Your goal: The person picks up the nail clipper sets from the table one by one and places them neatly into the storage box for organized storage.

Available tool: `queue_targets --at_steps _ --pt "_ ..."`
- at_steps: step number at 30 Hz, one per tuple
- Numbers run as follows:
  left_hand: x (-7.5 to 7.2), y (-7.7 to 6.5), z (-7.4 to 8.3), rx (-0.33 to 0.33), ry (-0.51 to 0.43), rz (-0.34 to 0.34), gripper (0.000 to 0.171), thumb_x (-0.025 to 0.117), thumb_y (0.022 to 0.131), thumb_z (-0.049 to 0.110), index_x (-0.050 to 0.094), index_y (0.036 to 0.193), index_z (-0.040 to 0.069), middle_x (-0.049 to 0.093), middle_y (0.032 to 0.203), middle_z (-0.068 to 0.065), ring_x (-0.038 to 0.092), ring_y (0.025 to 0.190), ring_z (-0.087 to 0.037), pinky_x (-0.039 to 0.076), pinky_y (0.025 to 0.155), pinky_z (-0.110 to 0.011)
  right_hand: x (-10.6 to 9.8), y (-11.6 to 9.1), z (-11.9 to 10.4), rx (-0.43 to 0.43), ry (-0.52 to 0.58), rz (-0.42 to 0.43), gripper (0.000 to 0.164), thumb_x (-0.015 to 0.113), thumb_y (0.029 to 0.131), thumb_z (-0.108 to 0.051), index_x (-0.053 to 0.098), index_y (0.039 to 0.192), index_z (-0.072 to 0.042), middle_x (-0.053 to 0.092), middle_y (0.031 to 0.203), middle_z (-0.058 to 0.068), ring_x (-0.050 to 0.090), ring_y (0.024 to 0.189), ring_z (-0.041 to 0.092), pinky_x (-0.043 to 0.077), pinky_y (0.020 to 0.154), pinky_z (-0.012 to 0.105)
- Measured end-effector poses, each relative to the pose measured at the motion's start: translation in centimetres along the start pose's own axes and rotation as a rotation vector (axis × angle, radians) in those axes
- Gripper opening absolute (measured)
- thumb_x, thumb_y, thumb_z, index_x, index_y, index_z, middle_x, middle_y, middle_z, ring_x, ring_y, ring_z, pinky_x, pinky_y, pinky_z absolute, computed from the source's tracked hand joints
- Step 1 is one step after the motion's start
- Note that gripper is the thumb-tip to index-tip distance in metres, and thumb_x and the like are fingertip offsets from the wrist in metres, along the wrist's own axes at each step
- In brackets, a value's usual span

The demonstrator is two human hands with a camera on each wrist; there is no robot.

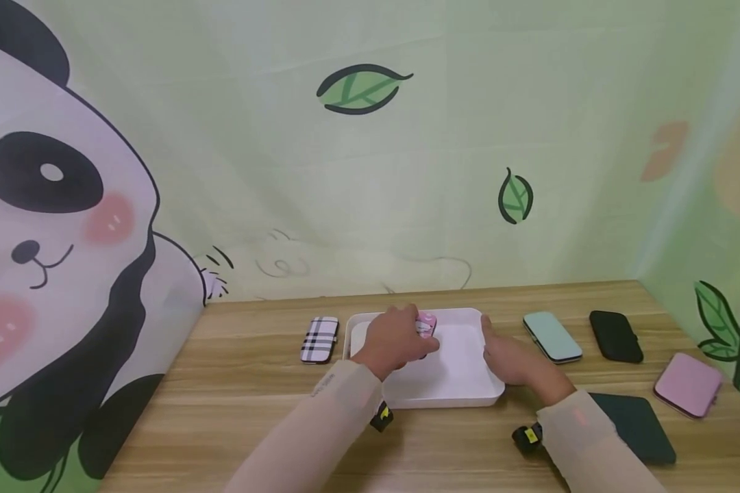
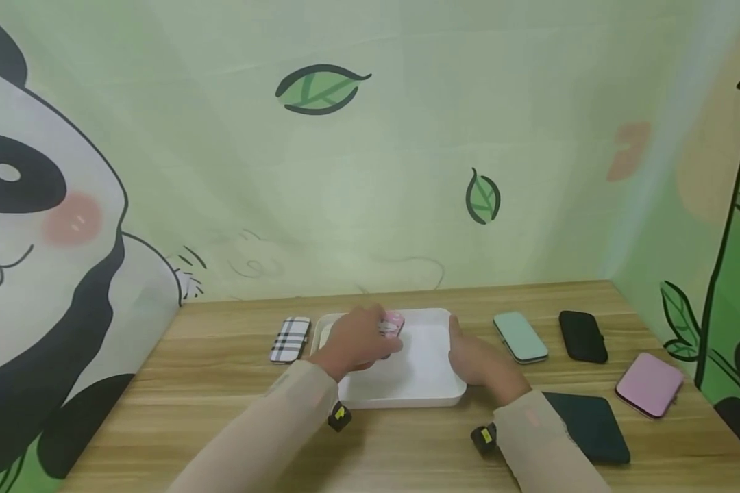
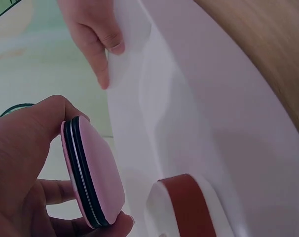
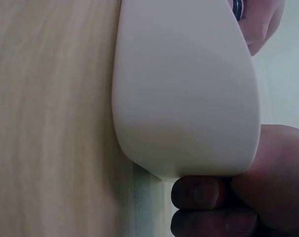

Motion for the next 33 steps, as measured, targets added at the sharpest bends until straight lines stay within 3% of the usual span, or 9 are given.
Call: queue_targets --at_steps 9,20,25,28,33 --pt "1.5 0.9 0.3 -0.053 0.057 -0.028 0.069 0.07 0.078 0.059 0.057 0.13 0.016 0.061 0.103 -0.005 0.056 0.084 -0.021 0.051 0.063 -0.041 0.2 0.0 0.1 0.008 0.001 0.008 0.068 0.035 0.106 -0.014 -0.005 0.154 0.012 0.046 0.063 0.002 0.04 0.05 0.013 0.04 0.051 0.031" --pt "1.9 1.6 1.3 0.008 0.153 0.004 0.043 0.071 0.079 0.053 0.067 0.098 0.014 0.062 0.08 0.0 0.056 0.074 -0.019 0.049 0.064 -0.033 -0.1 -0.2 -0.2 -0.012 0.008 0.004 0.068 0.035 0.106 -0.013 -0.005 0.154 0.013 0.051 0.069 0.004 0.051 0.059 0.015 0.044 0.061 0.032" --pt "2.3 1.6 1.9 0.017 0.184 0.002 0.038 0.071 0.08 0.053 0.068 0.084 0.015 0.062 0.076 0.0 0.056 0.073 -0.019 0.049 0.063 -0.032 -0.1 -0.4 -0.2 0.019 0.044 -0.005 0.068 0.035 0.106 -0.015 -0.005 0.155 0.01 0.047 0.067 0.004 0.045 0.054 0.015 0.042 0.056 0.032" --pt "2.6 1.5 2.2 0.011 0.216 -0.027 0.041 0.071 0.082 0.055 0.071 0.088 0.014 0.062 0.082 -0.002 0.055 0.079 -0.02 0.051 0.069 -0.033 -0.1 -0.3 -0.1 0.02 0.037 -0.006 0.068 0.034 0.106 -0.015 -0.006 0.155 0.01 0.049 0.07 0.005 0.046 0.055 0.015 0.042 0.056 0.033" --pt "2.9 1.3 2.8 0.01 0.266 -0.061 0.045 0.07 0.084 0.056 0.074 0.101 0.015 0.062 0.094 -0.004 0.054 0.087 -0.021 0.052 0.076 -0.034 0.0 -0.1 0.0 -0.002 0.002 -0.001 0.067 0.034 0.106 -0.014 -0.004 0.154 0.012 0.058 0.09 0.011 0.055 0.07 0.017 0.047 0.068 0.036"
Point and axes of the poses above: each hand's wrist, its own y-axis towards the middle knuckle, its own x-axis out of the palm, z = x × y, the point moved 7 cm from there along y, towards the middle knuckle
